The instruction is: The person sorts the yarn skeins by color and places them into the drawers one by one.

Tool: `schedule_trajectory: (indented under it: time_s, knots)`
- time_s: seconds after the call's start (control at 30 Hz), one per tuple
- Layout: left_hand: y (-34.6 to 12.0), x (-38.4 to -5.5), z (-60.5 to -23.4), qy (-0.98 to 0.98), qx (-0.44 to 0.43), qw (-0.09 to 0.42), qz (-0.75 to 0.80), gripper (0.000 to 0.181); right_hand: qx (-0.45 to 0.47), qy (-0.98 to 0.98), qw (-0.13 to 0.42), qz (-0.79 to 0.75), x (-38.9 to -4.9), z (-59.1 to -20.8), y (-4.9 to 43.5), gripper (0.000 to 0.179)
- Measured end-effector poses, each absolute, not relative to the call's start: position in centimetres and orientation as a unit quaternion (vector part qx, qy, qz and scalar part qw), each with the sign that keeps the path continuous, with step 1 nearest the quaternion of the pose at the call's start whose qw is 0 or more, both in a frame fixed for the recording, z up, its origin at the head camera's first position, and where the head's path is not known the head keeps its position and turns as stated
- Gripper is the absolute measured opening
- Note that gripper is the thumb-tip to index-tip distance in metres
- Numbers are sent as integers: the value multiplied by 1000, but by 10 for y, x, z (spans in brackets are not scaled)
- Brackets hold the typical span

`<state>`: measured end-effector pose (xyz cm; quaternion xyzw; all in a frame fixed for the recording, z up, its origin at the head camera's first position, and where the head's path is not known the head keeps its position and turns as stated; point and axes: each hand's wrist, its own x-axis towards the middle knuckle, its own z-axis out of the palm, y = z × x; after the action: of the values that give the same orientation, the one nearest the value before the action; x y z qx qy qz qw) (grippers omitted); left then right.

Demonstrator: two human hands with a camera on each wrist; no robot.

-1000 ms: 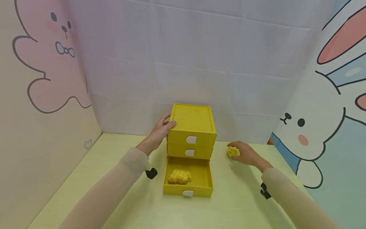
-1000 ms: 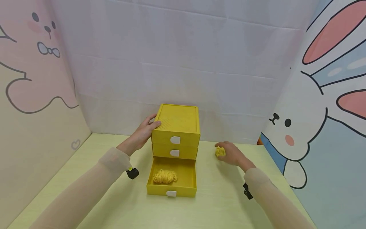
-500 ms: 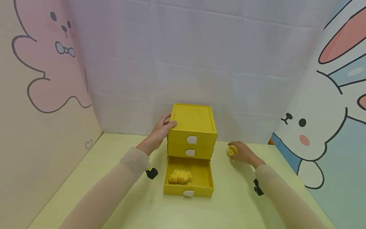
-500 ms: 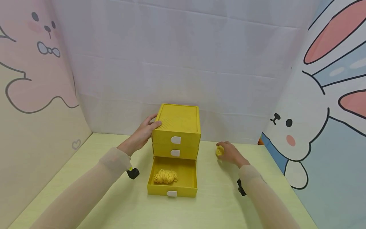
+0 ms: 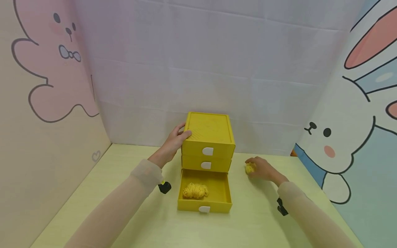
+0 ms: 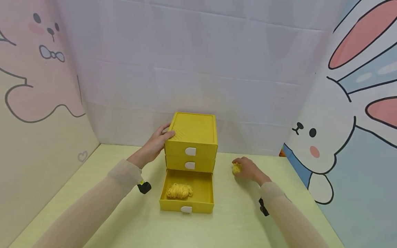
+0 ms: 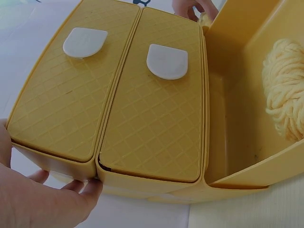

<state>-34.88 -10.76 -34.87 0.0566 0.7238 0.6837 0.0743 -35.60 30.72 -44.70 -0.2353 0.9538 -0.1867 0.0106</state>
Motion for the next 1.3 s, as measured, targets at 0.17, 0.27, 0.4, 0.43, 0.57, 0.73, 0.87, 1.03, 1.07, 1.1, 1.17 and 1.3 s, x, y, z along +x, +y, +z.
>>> schedule_trajectory:
  time_s: [0.17,0.27,0.4,0.43,0.57,0.73,0.87,1.03,1.07,1.1,1.17,1.3]
  knots:
    - [-107,-349,-348,724,59,74,684,71,-256,949,8,-183,-347,-445,304,46]
    - [-108,-348,-347,723,60,75,685,71,-276,944,3,-182,-340,-441,302,45]
    - [-108,-347,-346,721,63,73,686,71,-288,938,12,-191,-328,-431,295,46]
    - [-108,-347,-346,721,64,73,686,71,-288,938,17,-195,-325,-428,292,47]
    - [-109,-348,-346,721,67,73,686,71,-299,933,26,-199,-312,-415,280,48]
    - [-110,-349,-348,722,65,73,685,72,-328,922,36,-204,-294,-399,262,47]
    - [-110,-348,-348,722,63,75,685,72,-342,916,50,-202,-283,-391,245,47]
    - [-109,-348,-348,719,64,74,688,71,-361,908,65,-202,-274,-387,227,48]
    - [-109,-347,-348,718,64,73,689,71,-367,906,65,-203,-273,-386,223,48]
    - [-109,-347,-348,718,64,73,689,71,-373,903,64,-203,-272,-386,220,48]
    - [-108,-347,-348,718,64,71,689,71,-385,899,62,-202,-271,-385,213,47]
    - [-108,-346,-348,719,64,71,689,70,-404,892,56,-197,-270,-386,200,46]
